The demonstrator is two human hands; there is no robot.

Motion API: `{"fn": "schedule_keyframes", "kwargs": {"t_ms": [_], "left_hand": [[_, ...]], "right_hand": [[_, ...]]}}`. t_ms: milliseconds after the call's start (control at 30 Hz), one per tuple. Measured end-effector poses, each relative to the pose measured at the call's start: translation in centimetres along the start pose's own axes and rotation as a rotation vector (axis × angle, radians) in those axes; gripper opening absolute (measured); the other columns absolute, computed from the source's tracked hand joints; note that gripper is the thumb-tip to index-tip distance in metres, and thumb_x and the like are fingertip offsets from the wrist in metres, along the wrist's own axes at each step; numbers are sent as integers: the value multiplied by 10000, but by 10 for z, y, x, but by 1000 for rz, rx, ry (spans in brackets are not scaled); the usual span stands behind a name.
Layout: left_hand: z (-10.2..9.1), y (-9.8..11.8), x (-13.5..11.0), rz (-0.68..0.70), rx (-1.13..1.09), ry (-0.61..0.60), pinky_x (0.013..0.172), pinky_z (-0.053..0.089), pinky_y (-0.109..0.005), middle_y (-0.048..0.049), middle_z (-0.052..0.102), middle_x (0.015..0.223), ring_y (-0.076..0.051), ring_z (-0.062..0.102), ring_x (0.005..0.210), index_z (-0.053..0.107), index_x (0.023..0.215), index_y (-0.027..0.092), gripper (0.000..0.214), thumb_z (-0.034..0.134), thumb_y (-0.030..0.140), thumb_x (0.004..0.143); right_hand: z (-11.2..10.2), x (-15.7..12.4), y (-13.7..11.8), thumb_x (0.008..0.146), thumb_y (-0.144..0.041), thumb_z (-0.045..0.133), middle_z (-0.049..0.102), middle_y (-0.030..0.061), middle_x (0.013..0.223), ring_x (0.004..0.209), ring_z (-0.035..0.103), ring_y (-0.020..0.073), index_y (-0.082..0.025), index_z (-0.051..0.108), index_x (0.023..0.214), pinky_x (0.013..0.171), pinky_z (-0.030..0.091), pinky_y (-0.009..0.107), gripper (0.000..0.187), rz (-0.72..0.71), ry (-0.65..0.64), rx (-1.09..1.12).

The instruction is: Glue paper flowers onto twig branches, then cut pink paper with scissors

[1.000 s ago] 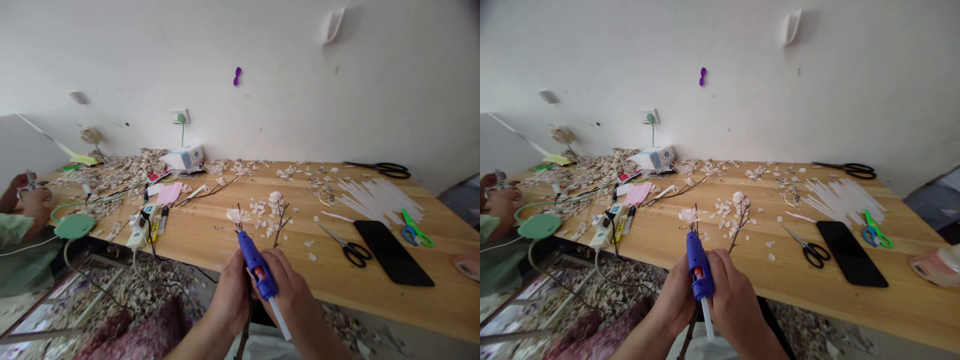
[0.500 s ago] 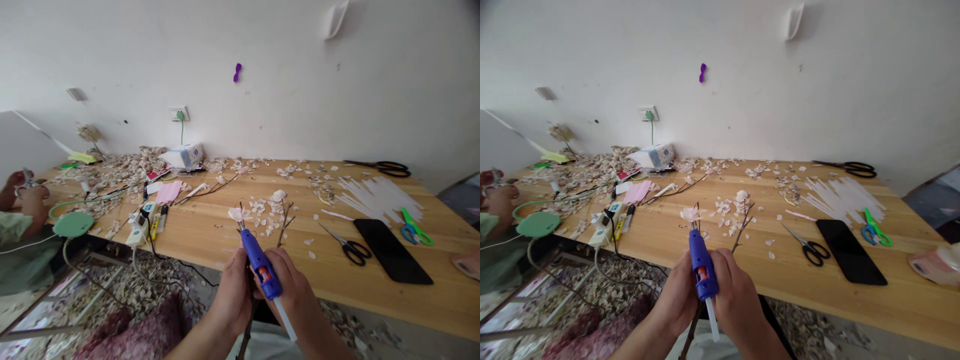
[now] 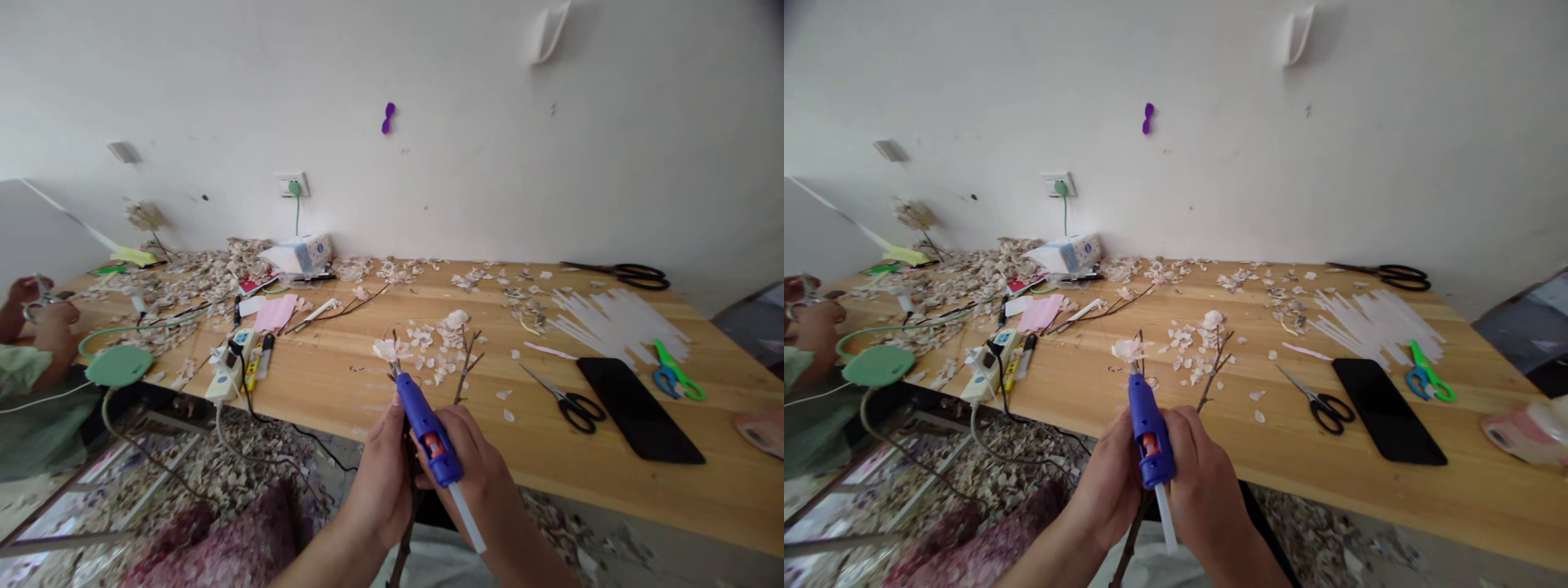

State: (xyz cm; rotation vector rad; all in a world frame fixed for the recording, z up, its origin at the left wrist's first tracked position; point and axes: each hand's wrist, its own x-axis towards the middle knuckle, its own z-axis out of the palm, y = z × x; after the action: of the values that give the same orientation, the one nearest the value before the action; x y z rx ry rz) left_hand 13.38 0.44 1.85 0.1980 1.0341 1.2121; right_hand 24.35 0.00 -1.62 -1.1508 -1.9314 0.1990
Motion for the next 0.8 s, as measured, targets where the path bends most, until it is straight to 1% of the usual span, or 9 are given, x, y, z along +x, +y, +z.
{"fn": "schedule_keyframes", "kwargs": {"t_ms": [167, 400, 533, 633, 733, 800], "left_hand": [[0, -1, 0, 4, 3, -4, 382, 217, -179, 73, 479, 558, -71, 400, 464, 536, 732, 201, 547, 875, 610, 601], [-5, -5, 4, -24, 1, -36, 352, 213, -141, 82, 479, 527, -67, 396, 437, 523, 753, 205, 578, 870, 638, 593], [-10, -9, 7, -12, -32, -34, 347, 220, -130, 74, 504, 555, -72, 437, 457, 534, 775, 196, 575, 894, 602, 584], [-15, -12, 9, -50, -52, -51, 358, 227, -127, 52, 539, 579, -69, 452, 466, 544, 778, 182, 553, 871, 603, 632], [-19, -13, 10, -111, -60, -71, 352, 181, -116, 48, 535, 568, -56, 428, 436, 536, 782, 179, 512, 831, 590, 706], [-20, -12, 11, -157, -72, -83, 345, 153, -109, 50, 532, 556, -48, 412, 412, 530, 796, 182, 476, 816, 559, 742]], "right_hand": [[0, 0, 0, 1008, -220, 412, 654, 59, 925, 800, 704, 217, -247, 488, 1108, 643, 614, 311, 128, 4, -14, -1], [1, -3, 2, 1015, -240, 447, 641, 49, 937, 816, 690, 222, -255, 496, 1097, 676, 609, 339, 97, 71, -47, 78], [1, -6, 2, 1004, -217, 471, 641, 43, 959, 841, 682, 222, -263, 507, 1114, 702, 601, 343, 125, 98, -49, 116], [-2, -8, 2, 1000, -209, 475, 636, 38, 964, 859, 674, 218, -267, 515, 1108, 723, 592, 340, 129, 123, -74, 147], [-5, -8, 2, 998, -216, 479, 626, 32, 957, 856, 662, 208, -269, 523, 1092, 724, 582, 323, 116, 145, -120, 176], [-8, -7, 1, 998, -225, 485, 622, 23, 945, 844, 656, 195, -274, 530, 1082, 718, 576, 300, 108, 154, -118, 206]]}}
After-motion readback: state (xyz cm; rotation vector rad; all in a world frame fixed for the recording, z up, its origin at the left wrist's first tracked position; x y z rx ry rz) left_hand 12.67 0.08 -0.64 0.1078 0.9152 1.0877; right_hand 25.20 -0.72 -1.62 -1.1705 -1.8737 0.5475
